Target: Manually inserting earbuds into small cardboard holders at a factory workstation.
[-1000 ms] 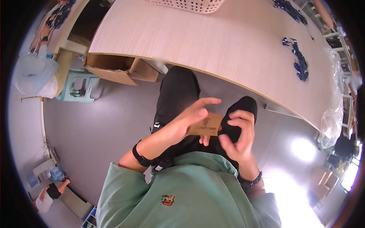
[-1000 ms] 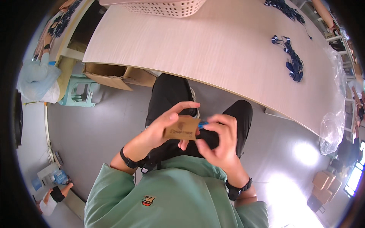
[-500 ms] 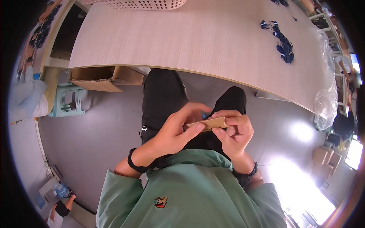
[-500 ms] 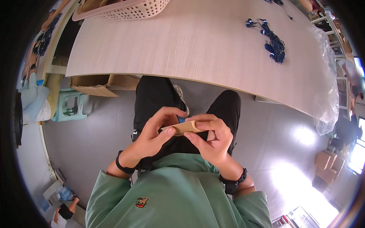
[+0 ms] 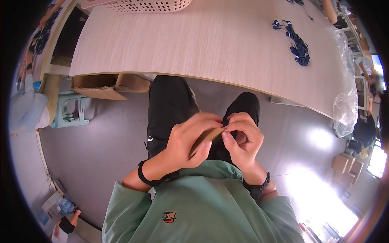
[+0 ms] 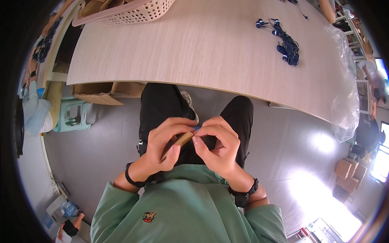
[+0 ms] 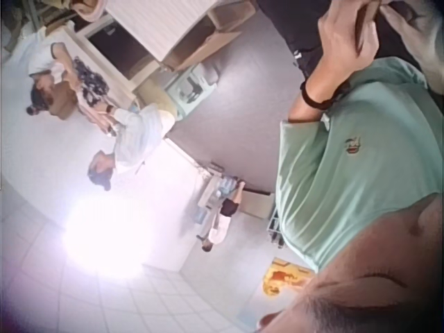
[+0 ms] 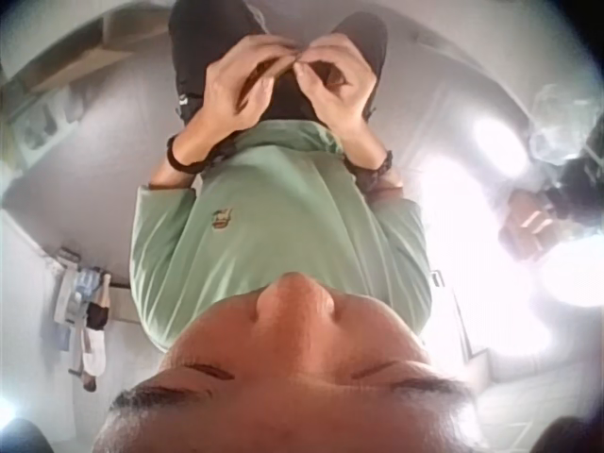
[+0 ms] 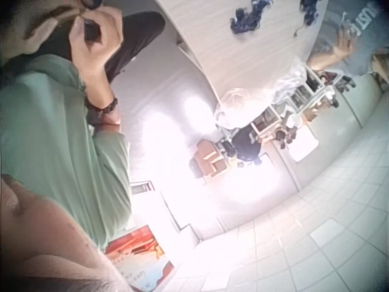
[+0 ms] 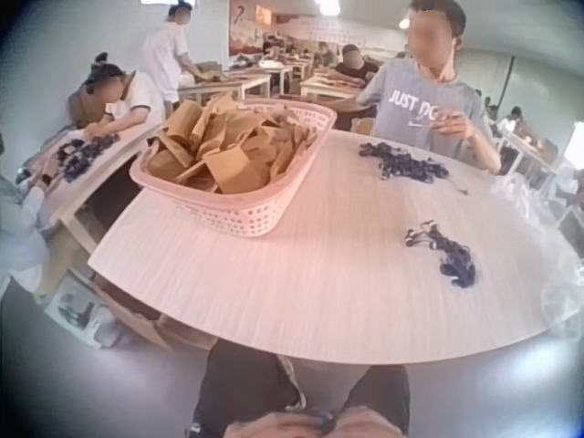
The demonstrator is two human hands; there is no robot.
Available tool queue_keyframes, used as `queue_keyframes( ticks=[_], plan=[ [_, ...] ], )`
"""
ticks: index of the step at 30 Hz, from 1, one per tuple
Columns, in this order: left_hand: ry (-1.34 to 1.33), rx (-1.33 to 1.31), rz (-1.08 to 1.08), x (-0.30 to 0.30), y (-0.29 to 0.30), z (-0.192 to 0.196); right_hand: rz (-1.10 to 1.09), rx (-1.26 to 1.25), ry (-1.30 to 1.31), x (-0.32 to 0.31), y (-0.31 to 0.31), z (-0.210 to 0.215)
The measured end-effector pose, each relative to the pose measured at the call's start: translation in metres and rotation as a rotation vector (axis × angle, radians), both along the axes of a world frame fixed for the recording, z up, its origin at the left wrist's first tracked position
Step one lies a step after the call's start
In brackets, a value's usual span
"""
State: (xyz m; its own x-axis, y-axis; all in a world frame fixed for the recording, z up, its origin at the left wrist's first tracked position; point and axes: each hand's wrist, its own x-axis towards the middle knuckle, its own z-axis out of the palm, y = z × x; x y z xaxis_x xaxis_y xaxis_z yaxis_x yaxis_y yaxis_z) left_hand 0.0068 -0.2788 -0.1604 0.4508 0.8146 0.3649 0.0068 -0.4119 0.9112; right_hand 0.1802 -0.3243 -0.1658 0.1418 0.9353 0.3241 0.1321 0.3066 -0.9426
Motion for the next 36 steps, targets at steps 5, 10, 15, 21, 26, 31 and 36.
queue_keyframes(
  ticks=[5,10,15,21,26,31,36],
  plan=[
    [0.097,0.184,0.023,0.001,-0.002,-0.008,0.043,-0.115,0.105,0.0,-0.002,0.001],
    [0.159,0.29,0.01,0.001,-0.002,-0.012,0.07,-0.164,0.113,0.004,-0.003,-0.001],
    [0.186,0.306,-0.037,-0.003,0.002,-0.012,0.131,-0.2,0.094,0.009,0.0,-0.003],
    [0.177,0.273,-0.057,-0.005,0.001,-0.005,0.092,-0.02,-0.062,0.009,0.004,-0.004],
    [0.065,0.147,-0.051,-0.003,-0.002,-0.003,-0.035,0.181,-0.274,0.001,0.005,0.004],
    [-0.147,-0.239,-0.098,-0.01,-0.008,0.001,-0.137,0.345,-0.502,-0.007,0.004,0.006],
    [-0.291,-0.671,-0.161,-0.017,-0.006,0.009,-0.156,0.409,-0.673,-0.007,0.003,0.003]
  ],
)
